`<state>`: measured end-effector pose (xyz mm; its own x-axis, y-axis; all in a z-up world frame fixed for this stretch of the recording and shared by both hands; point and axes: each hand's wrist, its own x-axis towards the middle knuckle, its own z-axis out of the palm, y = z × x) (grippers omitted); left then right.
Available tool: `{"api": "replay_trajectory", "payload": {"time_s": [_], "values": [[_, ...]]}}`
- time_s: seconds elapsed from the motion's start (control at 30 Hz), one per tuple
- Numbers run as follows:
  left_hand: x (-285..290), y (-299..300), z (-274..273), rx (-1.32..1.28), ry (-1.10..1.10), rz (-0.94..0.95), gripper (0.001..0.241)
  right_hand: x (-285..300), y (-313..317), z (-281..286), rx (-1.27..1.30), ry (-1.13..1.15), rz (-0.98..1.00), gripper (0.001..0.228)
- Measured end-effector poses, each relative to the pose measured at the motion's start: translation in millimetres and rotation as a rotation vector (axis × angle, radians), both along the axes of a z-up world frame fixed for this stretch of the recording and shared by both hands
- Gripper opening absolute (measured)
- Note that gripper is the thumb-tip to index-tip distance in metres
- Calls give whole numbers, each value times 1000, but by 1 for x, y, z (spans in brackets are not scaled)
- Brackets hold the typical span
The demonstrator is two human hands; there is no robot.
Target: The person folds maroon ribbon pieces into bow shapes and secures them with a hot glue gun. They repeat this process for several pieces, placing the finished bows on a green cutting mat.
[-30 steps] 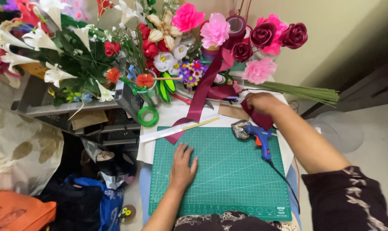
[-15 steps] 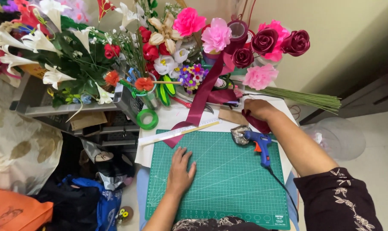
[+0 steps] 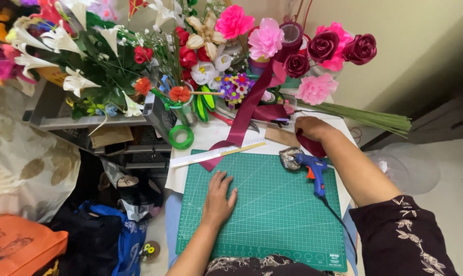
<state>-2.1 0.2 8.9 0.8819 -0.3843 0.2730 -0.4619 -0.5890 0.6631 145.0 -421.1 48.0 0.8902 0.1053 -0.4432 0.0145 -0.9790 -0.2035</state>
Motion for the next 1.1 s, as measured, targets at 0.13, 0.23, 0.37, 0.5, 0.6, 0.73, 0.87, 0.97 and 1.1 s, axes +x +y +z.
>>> {"api": "replay_trajectory", "payload": {"time_s": [0.13, 0.23, 0.37, 0.5, 0.6, 0.73, 0.87, 0.97, 1.1], "values": [[-1, 0, 1, 9, 13, 5, 41, -12, 7, 16, 42, -10, -134, 21], [-1, -1, 8, -2, 40, 3, 40, -16, -2, 20, 96, -114, -37, 32], [-2, 0, 8, 13, 64, 7, 41, -19, -3, 29, 166, -395, 131, 31], [-1, -1, 6, -14, 2, -1, 40, -34, 13, 55, 176, -954, 311, 13], [0, -1, 0, -23, 4, 4, 40, -56, 56, 102, 252, -1160, 367, 18], [4, -1, -12, -18, 20, 11, 41, -99, 113, 116, 607, -1024, 154, 31], [7, 5, -26, -249, -90, 99, 33, -135, 168, 91, 1119, -564, -528, 24], [13, 11, -14, -378, 0, 218, 25, -128, 183, -10, 1224, -319, -822, 32], [9, 17, 10, -640, 275, 358, 29, -155, 210, -26, 1027, -214, -905, 57]]}}
